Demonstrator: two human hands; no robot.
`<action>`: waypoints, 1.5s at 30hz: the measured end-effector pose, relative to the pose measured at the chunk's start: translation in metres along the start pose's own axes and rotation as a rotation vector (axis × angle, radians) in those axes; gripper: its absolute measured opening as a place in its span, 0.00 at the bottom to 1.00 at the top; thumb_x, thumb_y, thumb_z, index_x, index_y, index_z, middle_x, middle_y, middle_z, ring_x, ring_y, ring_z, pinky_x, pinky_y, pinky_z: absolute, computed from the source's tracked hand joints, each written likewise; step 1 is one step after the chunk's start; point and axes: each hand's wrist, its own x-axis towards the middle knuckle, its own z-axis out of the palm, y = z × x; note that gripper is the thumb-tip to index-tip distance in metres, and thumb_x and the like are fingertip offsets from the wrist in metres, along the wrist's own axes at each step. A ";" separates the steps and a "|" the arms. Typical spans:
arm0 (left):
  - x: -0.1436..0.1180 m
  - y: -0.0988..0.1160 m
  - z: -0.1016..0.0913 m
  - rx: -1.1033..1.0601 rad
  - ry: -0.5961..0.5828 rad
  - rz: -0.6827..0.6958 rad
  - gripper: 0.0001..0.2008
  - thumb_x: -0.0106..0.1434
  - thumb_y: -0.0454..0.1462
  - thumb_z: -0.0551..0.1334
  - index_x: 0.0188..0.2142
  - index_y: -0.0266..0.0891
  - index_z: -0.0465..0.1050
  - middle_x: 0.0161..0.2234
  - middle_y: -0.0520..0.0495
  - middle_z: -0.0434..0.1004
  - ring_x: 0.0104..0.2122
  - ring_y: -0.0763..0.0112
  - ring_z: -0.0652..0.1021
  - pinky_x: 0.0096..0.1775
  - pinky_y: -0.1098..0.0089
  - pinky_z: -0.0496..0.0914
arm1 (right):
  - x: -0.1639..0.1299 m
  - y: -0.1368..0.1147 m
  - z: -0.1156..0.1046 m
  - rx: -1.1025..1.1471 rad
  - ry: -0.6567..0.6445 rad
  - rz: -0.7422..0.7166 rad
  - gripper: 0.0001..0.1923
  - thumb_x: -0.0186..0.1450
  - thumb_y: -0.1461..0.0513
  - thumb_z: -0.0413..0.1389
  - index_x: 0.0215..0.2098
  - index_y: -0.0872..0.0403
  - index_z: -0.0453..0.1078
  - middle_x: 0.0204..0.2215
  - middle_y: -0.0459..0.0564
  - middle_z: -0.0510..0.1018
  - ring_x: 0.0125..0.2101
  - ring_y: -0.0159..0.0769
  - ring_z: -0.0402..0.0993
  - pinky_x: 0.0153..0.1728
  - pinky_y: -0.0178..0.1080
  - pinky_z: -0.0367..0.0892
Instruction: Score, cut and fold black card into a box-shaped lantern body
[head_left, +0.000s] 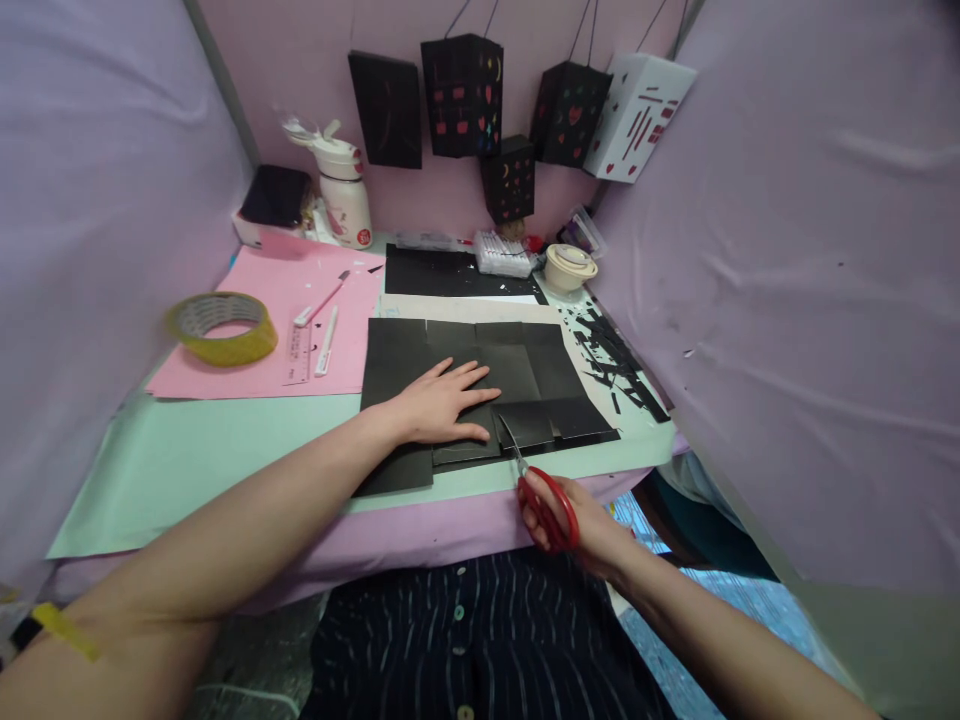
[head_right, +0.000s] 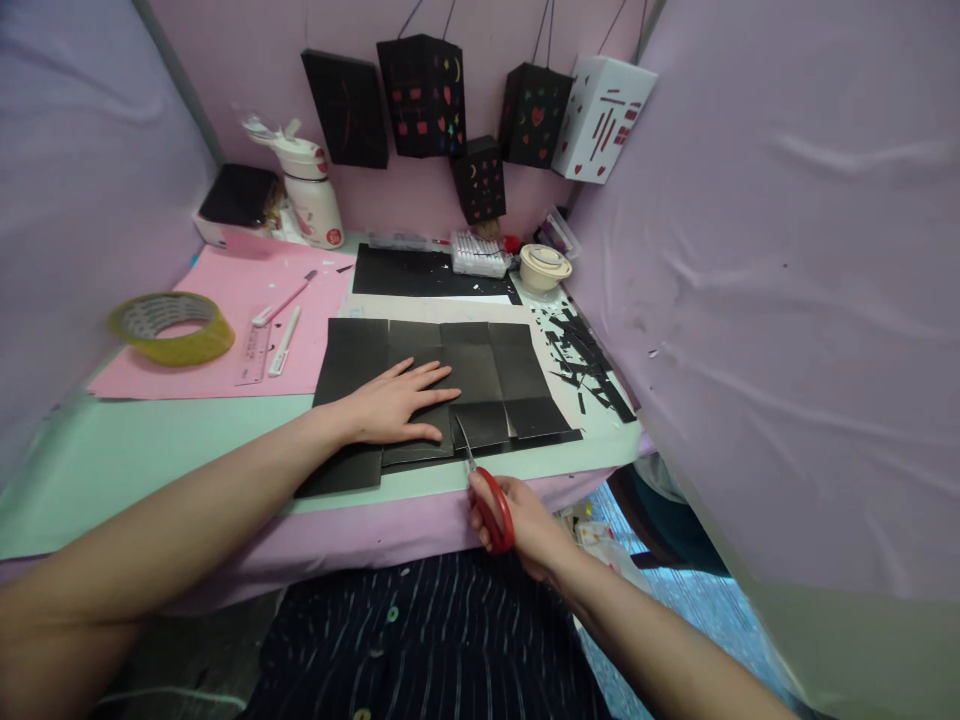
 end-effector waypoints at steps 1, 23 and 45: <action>0.000 0.000 0.000 -0.003 0.001 0.000 0.39 0.62 0.64 0.50 0.66 0.50 0.54 0.69 0.44 0.44 0.68 0.53 0.48 0.64 0.51 0.39 | 0.001 0.000 0.001 -0.002 0.000 -0.002 0.25 0.63 0.40 0.52 0.31 0.54 0.63 0.19 0.41 0.68 0.16 0.26 0.60 0.18 0.31 0.55; -0.001 0.003 -0.009 0.072 0.059 0.044 0.39 0.61 0.62 0.54 0.63 0.44 0.59 0.66 0.40 0.54 0.65 0.55 0.56 0.63 0.55 0.43 | 0.004 0.002 0.003 -0.102 0.026 -0.047 0.27 0.63 0.39 0.49 0.25 0.53 0.61 0.15 0.40 0.65 0.13 0.26 0.57 0.16 0.32 0.51; -0.028 0.075 0.037 0.206 0.574 0.106 0.09 0.68 0.31 0.54 0.36 0.34 0.74 0.33 0.44 0.75 0.37 0.64 0.74 0.36 0.67 0.69 | 0.008 -0.004 0.012 -0.070 0.031 -0.006 0.29 0.60 0.38 0.53 0.22 0.54 0.62 0.14 0.43 0.66 0.13 0.26 0.60 0.15 0.31 0.55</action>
